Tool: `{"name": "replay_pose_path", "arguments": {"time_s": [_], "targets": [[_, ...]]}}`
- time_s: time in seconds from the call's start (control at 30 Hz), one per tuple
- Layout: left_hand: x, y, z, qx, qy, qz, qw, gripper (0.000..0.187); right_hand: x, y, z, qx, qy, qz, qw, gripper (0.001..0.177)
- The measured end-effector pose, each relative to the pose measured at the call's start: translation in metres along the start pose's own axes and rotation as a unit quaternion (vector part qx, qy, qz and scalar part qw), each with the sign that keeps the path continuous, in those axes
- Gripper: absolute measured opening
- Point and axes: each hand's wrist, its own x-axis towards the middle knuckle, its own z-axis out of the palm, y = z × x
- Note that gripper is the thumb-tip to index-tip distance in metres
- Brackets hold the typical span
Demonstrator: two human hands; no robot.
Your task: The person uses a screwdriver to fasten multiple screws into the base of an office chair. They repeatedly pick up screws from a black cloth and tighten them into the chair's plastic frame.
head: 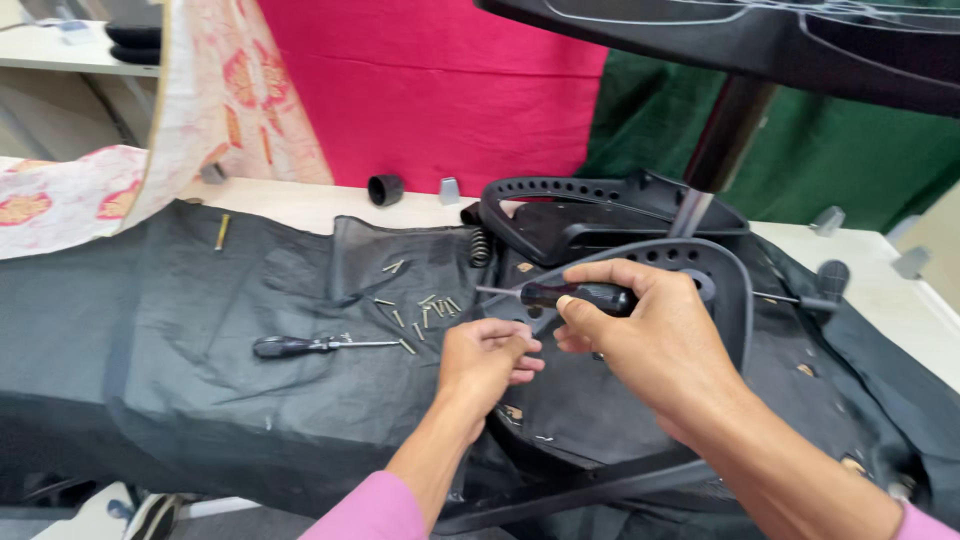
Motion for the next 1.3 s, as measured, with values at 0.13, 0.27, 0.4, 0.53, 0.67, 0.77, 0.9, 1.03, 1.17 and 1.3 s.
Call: {"name": "replay_pose_path", "arguments": {"time_s": [0.13, 0.27, 0.4, 0.53, 0.67, 0.77, 0.9, 1.03, 1.17, 1.3], "targets": [[-0.01, 0.013, -0.073, 0.038, 0.137, 0.005, 0.99, 0.019, 0.011, 0.008, 0.05, -0.005, -0.05, -0.027, 0.998, 0.033], [-0.008, 0.015, -0.149, 0.22, 0.308, -0.005, 0.926, 0.012, 0.022, 0.017, 0.104, -0.079, -0.064, -0.009, 0.995, 0.033], [0.015, 0.016, -0.204, 0.412, 0.335, 0.0, 0.847, 0.009, 0.033, 0.026, 0.142, -0.075, -0.053, 0.044, 0.995, 0.035], [0.05, 0.011, -0.22, 0.469, 0.274, -0.009, 0.839, 0.007, 0.041, 0.032, 0.16, -0.094, -0.029, 0.079, 0.992, 0.036], [0.067, 0.003, -0.219, 0.501, 0.263, -0.053, 0.823, 0.007, 0.045, 0.033, 0.167, -0.097, -0.011, 0.102, 0.99, 0.036], [0.071, 0.0, -0.215, 0.528, 0.268, -0.042, 0.805, 0.02, 0.047, 0.03, 0.171, -0.066, 0.002, 0.115, 0.991, 0.036], [0.075, 0.0, -0.209, 0.566, 0.269, -0.053, 0.778, 0.021, 0.047, 0.026, 0.173, -0.091, 0.005, 0.134, 0.987, 0.036], [0.082, 0.0, -0.211, 0.598, 0.253, -0.083, 0.756, 0.014, 0.048, 0.024, 0.176, -0.068, 0.016, 0.133, 0.989, 0.036], [0.086, -0.001, -0.214, 0.584, 0.255, -0.064, 0.768, 0.017, 0.05, 0.026, 0.176, -0.054, 0.018, 0.131, 0.99, 0.036], [0.09, -0.001, -0.212, 0.4, 0.226, -0.036, 0.887, 0.022, 0.051, 0.033, 0.171, 0.069, 0.033, 0.101, 0.992, 0.036]]}}
